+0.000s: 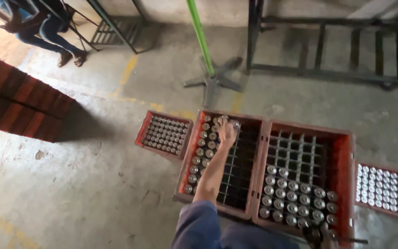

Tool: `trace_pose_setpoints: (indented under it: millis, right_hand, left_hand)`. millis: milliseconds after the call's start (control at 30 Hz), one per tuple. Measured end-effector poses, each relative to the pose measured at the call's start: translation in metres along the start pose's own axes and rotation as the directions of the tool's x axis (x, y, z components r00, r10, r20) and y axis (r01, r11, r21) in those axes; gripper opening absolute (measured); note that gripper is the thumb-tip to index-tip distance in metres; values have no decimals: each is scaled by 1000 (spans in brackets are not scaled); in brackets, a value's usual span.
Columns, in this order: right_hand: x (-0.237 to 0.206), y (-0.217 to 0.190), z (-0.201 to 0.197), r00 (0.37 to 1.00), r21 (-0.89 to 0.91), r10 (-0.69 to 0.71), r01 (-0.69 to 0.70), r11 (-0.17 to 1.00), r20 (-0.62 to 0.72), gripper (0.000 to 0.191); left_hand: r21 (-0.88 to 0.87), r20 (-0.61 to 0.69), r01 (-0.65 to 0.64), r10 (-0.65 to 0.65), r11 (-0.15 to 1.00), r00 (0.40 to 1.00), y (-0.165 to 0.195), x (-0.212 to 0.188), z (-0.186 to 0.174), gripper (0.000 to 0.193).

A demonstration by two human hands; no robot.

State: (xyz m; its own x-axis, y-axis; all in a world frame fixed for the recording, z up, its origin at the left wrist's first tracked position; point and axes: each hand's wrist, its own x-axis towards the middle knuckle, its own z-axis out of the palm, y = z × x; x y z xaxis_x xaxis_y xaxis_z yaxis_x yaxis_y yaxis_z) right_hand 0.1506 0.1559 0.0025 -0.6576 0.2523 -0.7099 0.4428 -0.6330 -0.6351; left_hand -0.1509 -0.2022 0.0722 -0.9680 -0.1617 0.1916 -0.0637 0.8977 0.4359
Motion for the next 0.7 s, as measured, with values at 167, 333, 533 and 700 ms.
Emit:
trace_pose_setpoints:
  millis: [167,333,533,700]
  right_hand:
    - [5,-8,16,1000,-79,-15,13,997,-16,19]
    - [23,-10,44,999,-139,-39,39,989,5,21]
    - [37,-8,77,988,-173,-122,137,975,91,26]
    - [39,4,97,948,-141,-220,256,956,229,28]
  left_hand:
    - [-206,-168,-172,139,963,976,-13,-12,-20,39]
    - [-965,96,113,-83,235,992,8,-84,-7,34]
    - [-741,476,396,9,542,879,51,-221,62,43]
    - [-586,397,77,203,807,895,63,-297,58,46]
